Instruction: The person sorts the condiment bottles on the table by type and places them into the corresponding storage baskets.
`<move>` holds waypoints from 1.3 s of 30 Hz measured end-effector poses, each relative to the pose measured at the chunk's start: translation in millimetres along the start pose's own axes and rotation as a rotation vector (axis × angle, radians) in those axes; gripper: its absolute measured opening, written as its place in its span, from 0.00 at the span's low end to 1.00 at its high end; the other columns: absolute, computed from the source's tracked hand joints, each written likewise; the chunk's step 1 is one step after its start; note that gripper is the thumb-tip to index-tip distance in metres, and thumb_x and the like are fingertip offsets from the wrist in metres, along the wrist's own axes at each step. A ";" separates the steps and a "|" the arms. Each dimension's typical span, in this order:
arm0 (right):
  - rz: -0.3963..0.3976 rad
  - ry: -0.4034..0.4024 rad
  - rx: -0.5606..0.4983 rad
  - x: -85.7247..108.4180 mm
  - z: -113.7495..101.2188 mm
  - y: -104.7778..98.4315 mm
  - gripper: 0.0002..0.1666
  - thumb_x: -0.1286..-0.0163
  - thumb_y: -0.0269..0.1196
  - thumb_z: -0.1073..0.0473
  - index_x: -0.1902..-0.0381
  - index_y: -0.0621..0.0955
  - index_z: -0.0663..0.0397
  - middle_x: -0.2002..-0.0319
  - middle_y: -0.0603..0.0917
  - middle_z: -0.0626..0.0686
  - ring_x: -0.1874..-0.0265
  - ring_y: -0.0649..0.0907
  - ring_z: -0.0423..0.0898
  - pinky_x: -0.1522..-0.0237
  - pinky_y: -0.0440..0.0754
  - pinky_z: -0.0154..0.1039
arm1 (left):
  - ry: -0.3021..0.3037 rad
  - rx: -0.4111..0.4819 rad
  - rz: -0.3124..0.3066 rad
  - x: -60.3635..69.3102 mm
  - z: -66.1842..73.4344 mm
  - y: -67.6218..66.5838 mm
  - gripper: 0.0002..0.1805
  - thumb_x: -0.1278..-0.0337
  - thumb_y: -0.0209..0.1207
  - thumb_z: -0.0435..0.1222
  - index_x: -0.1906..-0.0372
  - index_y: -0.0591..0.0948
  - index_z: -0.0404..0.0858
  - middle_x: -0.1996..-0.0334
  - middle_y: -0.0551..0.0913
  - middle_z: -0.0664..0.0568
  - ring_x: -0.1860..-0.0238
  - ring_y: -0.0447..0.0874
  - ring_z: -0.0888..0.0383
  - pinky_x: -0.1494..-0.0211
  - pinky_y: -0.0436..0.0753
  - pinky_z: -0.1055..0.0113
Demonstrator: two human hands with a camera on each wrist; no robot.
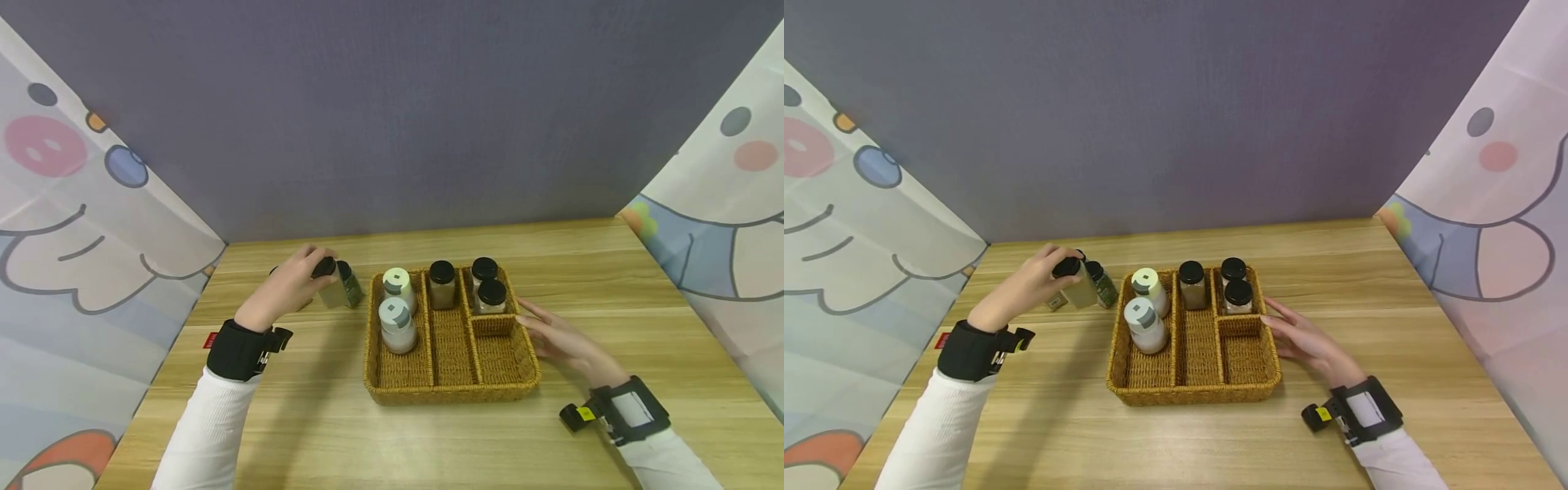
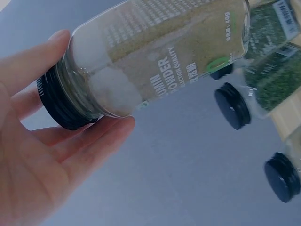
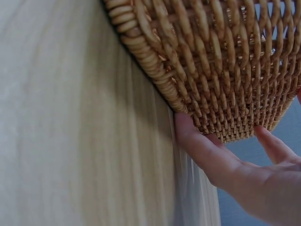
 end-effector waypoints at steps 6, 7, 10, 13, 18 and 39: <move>-0.004 -0.004 0.001 -0.6 -0.3 0.1 0.43 0.31 0.48 0.52 0.32 0.35 0.50 0.37 0.51 0.72 0.42 0.64 0.61 0.44 0.64 0.57 | 0.022 -0.022 0.001 -6.5 12.5 -4.2 0.22 0.44 0.56 0.38 0.45 0.69 0.38 0.56 0.69 0.41 0.58 0.75 0.46 0.58 0.77 0.54; -0.005 -0.005 0.001 -0.5 -0.4 0.2 0.43 0.31 0.48 0.52 0.32 0.35 0.50 0.37 0.51 0.72 0.42 0.64 0.61 0.44 0.65 0.57 | 0.025 -0.022 0.000 -7.6 14.6 -4.7 0.22 0.44 0.55 0.39 0.45 0.69 0.38 0.57 0.69 0.42 0.58 0.75 0.47 0.58 0.77 0.55; -0.001 -0.005 0.001 -0.3 -0.5 0.1 0.43 0.32 0.49 0.52 0.32 0.35 0.51 0.37 0.51 0.72 0.42 0.64 0.61 0.44 0.64 0.57 | 0.044 -0.012 -0.007 -11.4 22.8 -5.9 0.21 0.44 0.55 0.38 0.45 0.69 0.38 0.58 0.69 0.43 0.59 0.74 0.49 0.58 0.76 0.57; 0.001 -0.005 0.004 0.1 -0.7 0.2 0.44 0.32 0.49 0.51 0.32 0.35 0.51 0.37 0.51 0.71 0.41 0.63 0.62 0.44 0.64 0.57 | 0.086 -0.011 -0.005 -15.7 33.0 -7.0 0.20 0.44 0.56 0.38 0.47 0.69 0.38 0.58 0.69 0.44 0.60 0.73 0.51 0.59 0.76 0.59; 0.004 -0.001 0.004 0.6 -0.7 1.1 0.45 0.32 0.50 0.51 0.32 0.34 0.51 0.37 0.51 0.71 0.41 0.62 0.63 0.44 0.64 0.57 | 0.152 -0.038 0.004 -22.6 47.9 -7.4 0.20 0.45 0.57 0.37 0.48 0.70 0.37 0.60 0.70 0.45 0.62 0.73 0.53 0.61 0.76 0.62; -0.005 0.003 -0.025 1.4 -1.5 2.7 0.45 0.32 0.50 0.51 0.32 0.34 0.50 0.36 0.45 0.72 0.38 0.52 0.67 0.43 0.60 0.60 | 0.235 -0.027 -0.017 -43.7 89.0 1.8 0.20 0.45 0.56 0.36 0.47 0.71 0.36 0.58 0.70 0.44 0.62 0.73 0.53 0.62 0.76 0.63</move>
Point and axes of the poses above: each hand's wrist, its own x-axis away from the middle knuckle, its own y-axis out of the palm, z = x × y, the point moved 8 cm from there along -x, towards the middle knuckle
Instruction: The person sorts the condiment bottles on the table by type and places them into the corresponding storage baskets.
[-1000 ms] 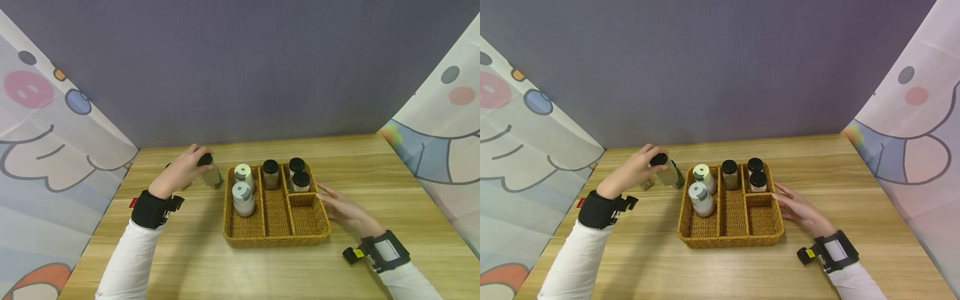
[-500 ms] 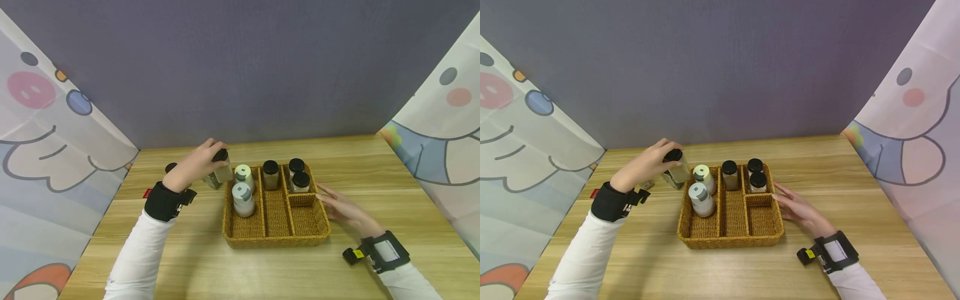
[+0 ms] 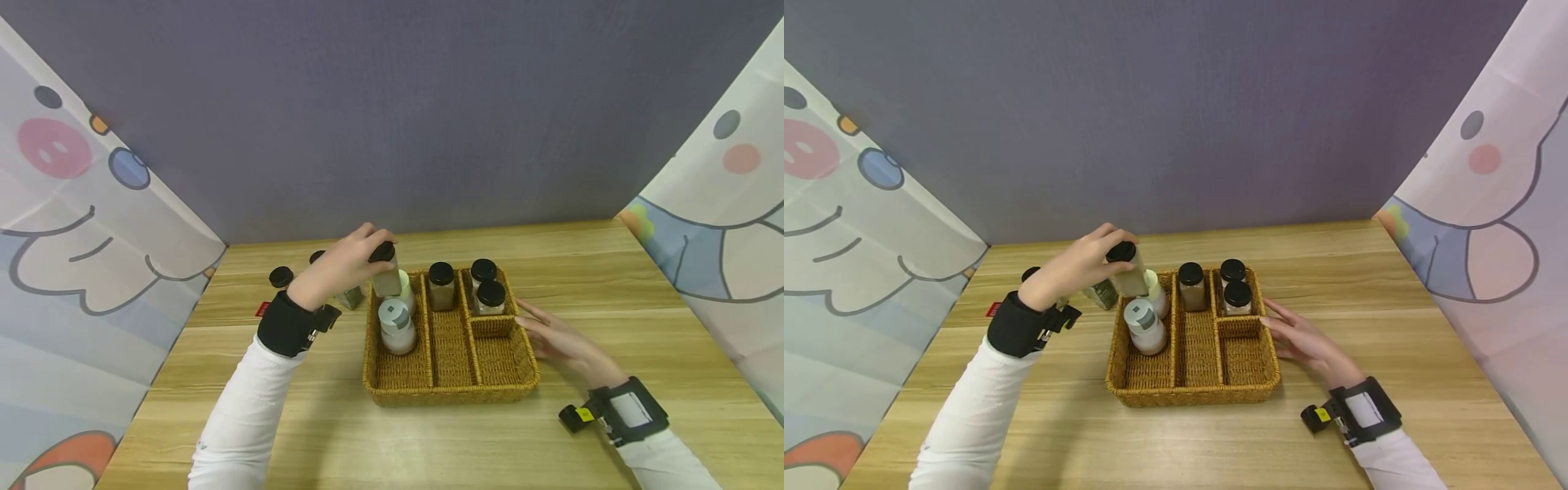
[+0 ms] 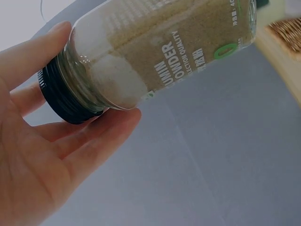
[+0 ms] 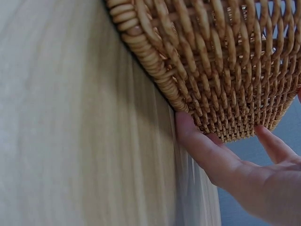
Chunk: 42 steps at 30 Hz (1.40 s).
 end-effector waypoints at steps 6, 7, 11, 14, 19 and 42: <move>-0.002 -0.001 -0.001 -0.6 -0.2 0.4 0.45 0.32 0.50 0.51 0.32 0.34 0.50 0.36 0.44 0.72 0.38 0.50 0.67 0.43 0.59 0.60 | 0.002 0.017 -0.028 -8.2 9.5 6.3 0.20 0.44 0.56 0.38 0.46 0.71 0.38 0.61 0.70 0.47 0.67 0.71 0.57 0.67 0.74 0.67; -0.001 -0.001 0.000 -0.7 -0.1 0.3 0.45 0.32 0.50 0.51 0.32 0.34 0.50 0.36 0.44 0.72 0.38 0.51 0.67 0.43 0.59 0.60 | 0.006 0.018 -0.030 -9.5 10.9 7.3 0.20 0.44 0.56 0.39 0.46 0.71 0.39 0.61 0.70 0.48 0.68 0.70 0.57 0.68 0.74 0.68; 0.002 -0.002 0.011 -1.6 0.4 -0.1 0.45 0.32 0.50 0.51 0.32 0.34 0.51 0.36 0.44 0.72 0.38 0.51 0.67 0.43 0.60 0.60 | 0.014 0.020 -0.030 -14.0 15.8 10.4 0.20 0.44 0.56 0.39 0.47 0.71 0.40 0.61 0.69 0.49 0.69 0.70 0.58 0.69 0.73 0.69; -0.003 -0.009 0.019 -2.1 0.5 0.2 0.45 0.32 0.49 0.51 0.32 0.34 0.51 0.36 0.45 0.73 0.38 0.52 0.67 0.43 0.60 0.60 | 0.013 0.021 -0.039 -17.1 19.3 13.0 0.20 0.44 0.55 0.40 0.46 0.71 0.41 0.61 0.69 0.50 0.70 0.69 0.58 0.70 0.72 0.69; -0.007 -0.016 0.032 -2.5 0.4 0.4 0.44 0.32 0.49 0.51 0.32 0.34 0.52 0.37 0.46 0.73 0.39 0.55 0.67 0.44 0.63 0.59 | 0.029 0.008 -0.065 -22.9 26.5 19.3 0.20 0.44 0.56 0.41 0.47 0.71 0.41 0.61 0.69 0.49 0.70 0.69 0.58 0.70 0.72 0.70; 0.010 -0.009 0.021 -2.8 0.3 -3.0 0.44 0.32 0.49 0.50 0.32 0.35 0.51 0.37 0.49 0.72 0.39 0.59 0.64 0.43 0.62 0.58 | 0.089 -0.031 -0.146 -42.5 52.4 56.0 0.21 0.47 0.58 0.40 0.49 0.71 0.38 0.60 0.71 0.47 0.69 0.73 0.59 0.69 0.76 0.75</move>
Point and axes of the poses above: each hand's wrist, its own x-axis away from the middle knuckle, its own y-axis out of the palm, z = x × y, the point moved 8 cm from there along -x, towards the middle knuckle
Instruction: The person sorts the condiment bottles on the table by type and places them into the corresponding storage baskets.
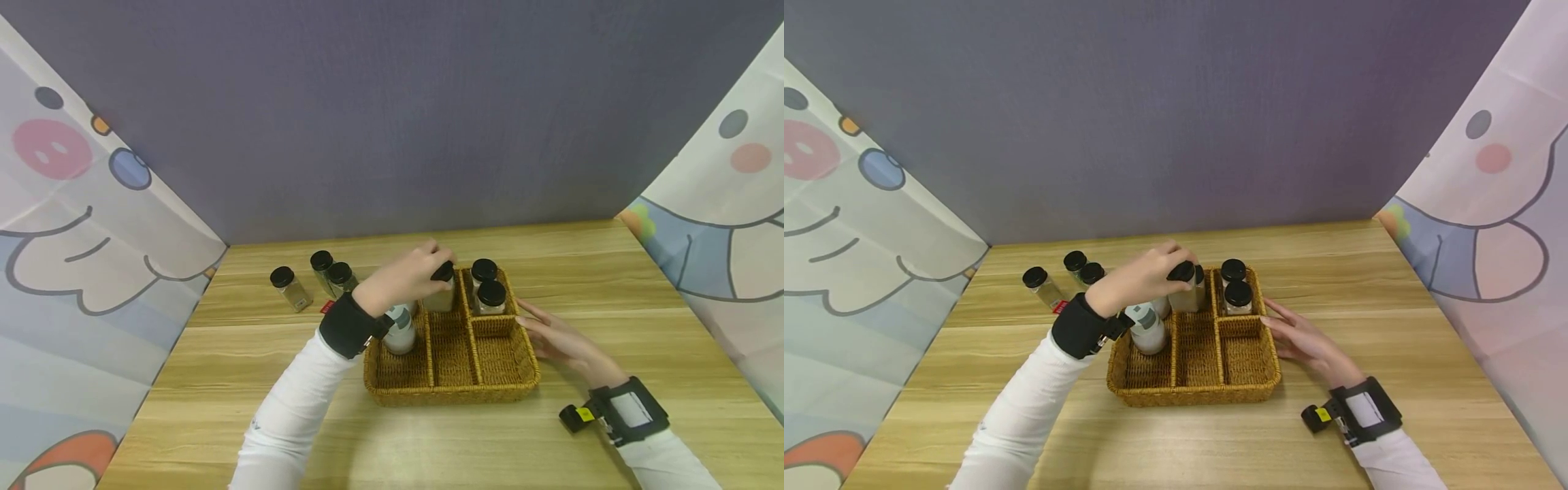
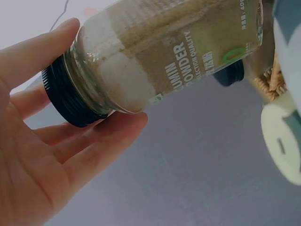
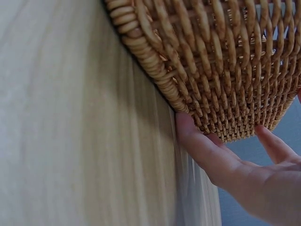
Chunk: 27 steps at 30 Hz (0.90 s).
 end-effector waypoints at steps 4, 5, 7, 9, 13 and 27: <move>-0.002 0.001 0.000 0.4 -0.6 0.3 0.44 0.32 0.49 0.50 0.32 0.35 0.51 0.37 0.49 0.72 0.39 0.59 0.64 0.43 0.62 0.58 | 0.009 -0.048 -0.007 -2.9 3.4 5.9 0.22 0.47 0.58 0.42 0.48 0.71 0.38 0.58 0.73 0.46 0.68 0.75 0.58 0.68 0.77 0.74; -0.004 0.001 -0.001 0.5 -0.8 0.6 0.44 0.32 0.49 0.50 0.32 0.35 0.51 0.37 0.48 0.72 0.39 0.58 0.65 0.43 0.62 0.58 | 0.013 -0.062 -0.009 -3.5 4.2 7.5 0.22 0.48 0.59 0.42 0.48 0.71 0.38 0.58 0.73 0.45 0.68 0.76 0.58 0.68 0.77 0.74; -0.007 0.002 0.001 0.7 -0.8 0.9 0.44 0.32 0.49 0.50 0.32 0.35 0.50 0.37 0.47 0.72 0.39 0.57 0.65 0.43 0.62 0.59 | 0.018 -0.072 -0.012 -4.4 5.2 10.9 0.23 0.48 0.59 0.42 0.48 0.71 0.37 0.59 0.73 0.45 0.68 0.76 0.58 0.69 0.77 0.75; -0.008 0.002 0.007 0.6 -0.5 1.0 0.44 0.32 0.48 0.50 0.32 0.35 0.51 0.37 0.48 0.72 0.39 0.57 0.65 0.43 0.62 0.58 | 0.021 -0.086 -0.013 -4.8 5.9 14.5 0.23 0.49 0.59 0.43 0.48 0.71 0.38 0.60 0.73 0.46 0.69 0.75 0.59 0.70 0.76 0.75; -0.004 0.000 0.018 0.5 0.3 0.2 0.43 0.31 0.48 0.50 0.32 0.35 0.51 0.37 0.50 0.72 0.40 0.60 0.64 0.44 0.63 0.58 | 0.016 -0.093 -0.026 -5.7 7.3 21.7 0.22 0.48 0.59 0.43 0.48 0.72 0.40 0.59 0.73 0.47 0.71 0.74 0.59 0.72 0.74 0.74; 0.008 0.009 0.007 1.5 0.4 0.0 0.43 0.31 0.48 0.50 0.32 0.35 0.50 0.37 0.49 0.73 0.40 0.60 0.65 0.43 0.60 0.59 | 0.008 -0.119 -0.049 -9.5 5.5 34.7 0.22 0.49 0.59 0.44 0.49 0.72 0.41 0.52 0.72 0.42 0.66 0.78 0.56 0.69 0.77 0.74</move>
Point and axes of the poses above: each hand's wrist, its own x-axis away from the middle knuckle, its own y-axis out of the palm, z = x × y, the point moved 8 cm from there along -x, towards the middle knuckle
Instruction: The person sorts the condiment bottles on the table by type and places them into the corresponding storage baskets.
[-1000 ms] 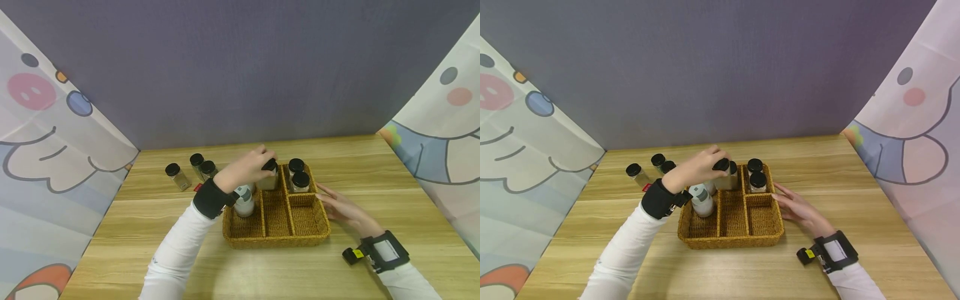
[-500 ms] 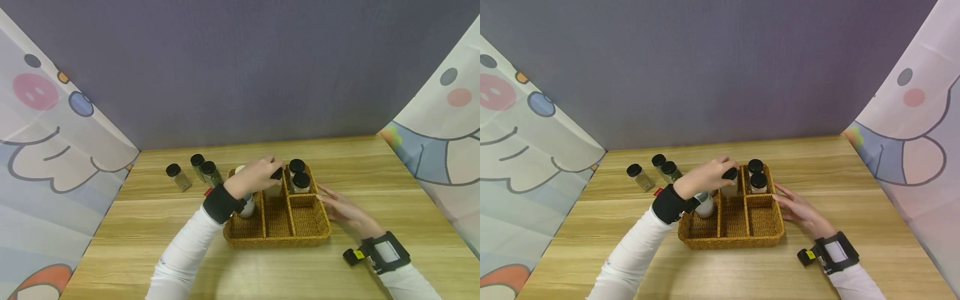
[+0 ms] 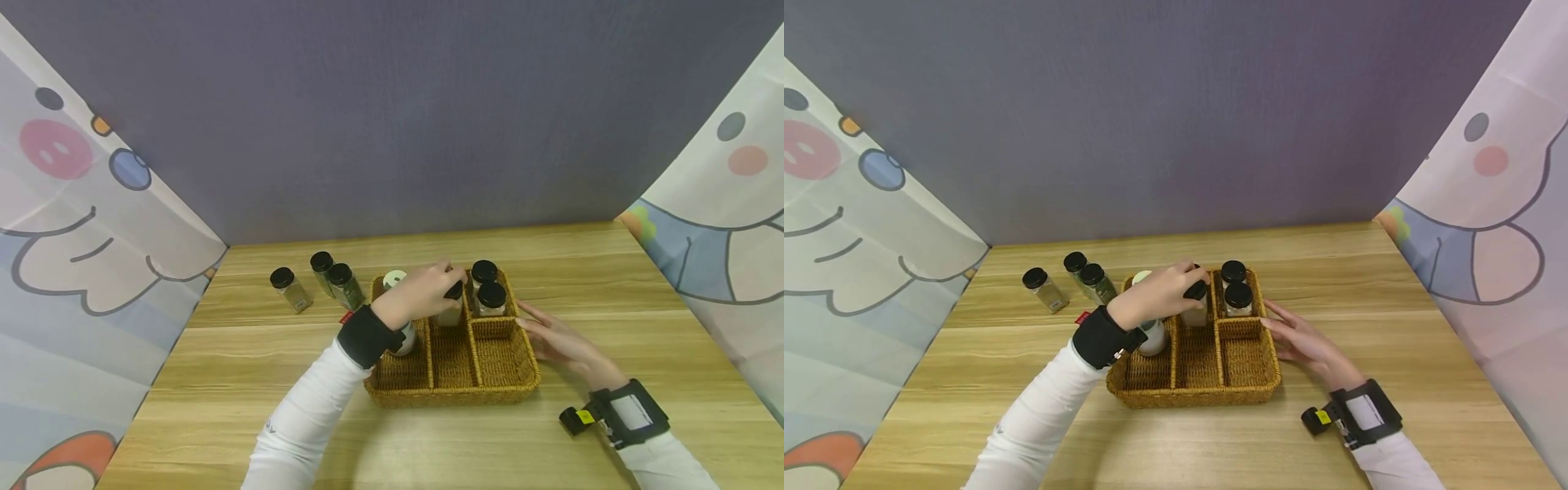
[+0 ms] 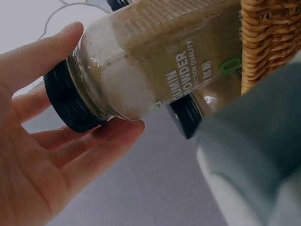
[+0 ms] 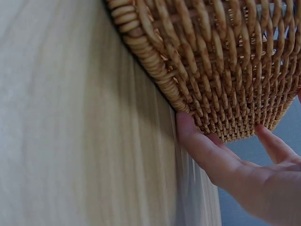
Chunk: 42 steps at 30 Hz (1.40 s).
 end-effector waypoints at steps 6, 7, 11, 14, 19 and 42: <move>0.000 0.002 0.002 -0.2 0.0 0.1 0.43 0.32 0.48 0.50 0.32 0.35 0.50 0.37 0.49 0.73 0.41 0.60 0.65 0.43 0.61 0.59 | -0.011 0.009 -0.019 -1.0 -1.4 5.9 0.22 0.48 0.59 0.44 0.48 0.72 0.41 0.53 0.71 0.44 0.67 0.77 0.57 0.70 0.75 0.74; -0.001 0.003 0.001 -0.2 -0.1 0.2 0.43 0.32 0.48 0.50 0.32 0.35 0.50 0.37 0.49 0.73 0.41 0.60 0.65 0.43 0.60 0.59 | -0.010 0.007 -0.019 -1.1 -1.4 6.6 0.23 0.49 0.59 0.44 0.48 0.72 0.41 0.54 0.71 0.44 0.67 0.76 0.57 0.71 0.75 0.74; -0.001 0.002 -0.001 -0.3 -0.7 0.3 0.43 0.32 0.48 0.50 0.32 0.35 0.50 0.37 0.48 0.73 0.40 0.58 0.67 0.43 0.59 0.60 | -0.009 0.014 -0.028 -2.1 -2.5 11.0 0.23 0.49 0.60 0.44 0.48 0.72 0.41 0.57 0.71 0.45 0.69 0.75 0.58 0.72 0.74 0.75; -0.002 0.000 -0.007 -0.2 -1.1 0.5 0.43 0.32 0.48 0.50 0.32 0.35 0.50 0.37 0.46 0.73 0.39 0.54 0.67 0.42 0.58 0.61 | -0.012 0.021 -0.039 -3.2 -3.7 14.6 0.23 0.49 0.59 0.44 0.47 0.71 0.40 0.56 0.71 0.44 0.70 0.76 0.59 0.73 0.74 0.76; -0.003 -0.003 -0.024 0.0 -1.2 0.7 0.43 0.32 0.48 0.51 0.32 0.35 0.49 0.36 0.45 0.72 0.38 0.53 0.67 0.42 0.58 0.61 | -0.021 0.037 -0.044 -4.2 -6.1 18.4 0.24 0.48 0.59 0.43 0.47 0.71 0.39 0.57 0.72 0.44 0.69 0.76 0.59 0.72 0.74 0.76; -0.003 -0.005 -0.024 -0.3 0.8 -1.6 0.43 0.32 0.49 0.51 0.32 0.36 0.48 0.37 0.51 0.71 0.40 0.62 0.63 0.43 0.60 0.59 | -0.041 0.022 -0.054 -4.9 -10.1 32.3 0.27 0.48 0.59 0.42 0.43 0.68 0.38 0.57 0.71 0.45 0.70 0.76 0.59 0.72 0.73 0.76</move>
Point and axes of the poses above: each hand's wrist, its own x-axis away from the middle knuckle, its own y-axis out of the palm, z = x × y, the point moved 8 cm from there along -x, towards the middle knuckle
